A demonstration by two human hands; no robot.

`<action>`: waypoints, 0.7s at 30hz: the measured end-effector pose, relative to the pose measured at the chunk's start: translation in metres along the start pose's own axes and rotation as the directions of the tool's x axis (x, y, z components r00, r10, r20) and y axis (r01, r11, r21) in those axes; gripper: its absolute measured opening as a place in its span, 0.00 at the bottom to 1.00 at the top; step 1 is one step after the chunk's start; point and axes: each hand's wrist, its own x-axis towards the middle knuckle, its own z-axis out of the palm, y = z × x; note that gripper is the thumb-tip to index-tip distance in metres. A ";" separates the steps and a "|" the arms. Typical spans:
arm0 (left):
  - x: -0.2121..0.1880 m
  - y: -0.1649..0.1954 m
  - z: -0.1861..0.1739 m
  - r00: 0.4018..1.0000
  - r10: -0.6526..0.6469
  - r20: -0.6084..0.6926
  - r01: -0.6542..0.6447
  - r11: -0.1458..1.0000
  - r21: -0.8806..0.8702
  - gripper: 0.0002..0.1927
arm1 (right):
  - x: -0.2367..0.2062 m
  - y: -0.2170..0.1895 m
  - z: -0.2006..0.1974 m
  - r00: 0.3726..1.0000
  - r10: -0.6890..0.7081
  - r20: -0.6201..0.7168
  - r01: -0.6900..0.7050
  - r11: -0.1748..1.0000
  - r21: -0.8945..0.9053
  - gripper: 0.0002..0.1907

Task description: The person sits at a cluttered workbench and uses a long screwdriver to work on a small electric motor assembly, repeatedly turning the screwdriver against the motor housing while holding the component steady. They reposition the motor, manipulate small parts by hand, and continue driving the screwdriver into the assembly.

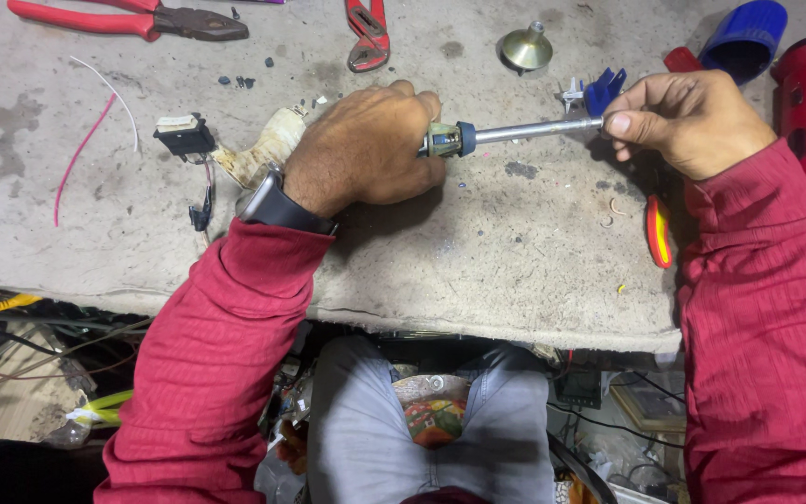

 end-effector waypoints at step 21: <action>-0.005 0.008 -0.001 0.999 -0.019 -0.033 0.020 0.999 0.039 0.21 | 0.003 -0.003 -0.001 0.993 0.115 0.013 -0.114 0.992 -0.057 0.13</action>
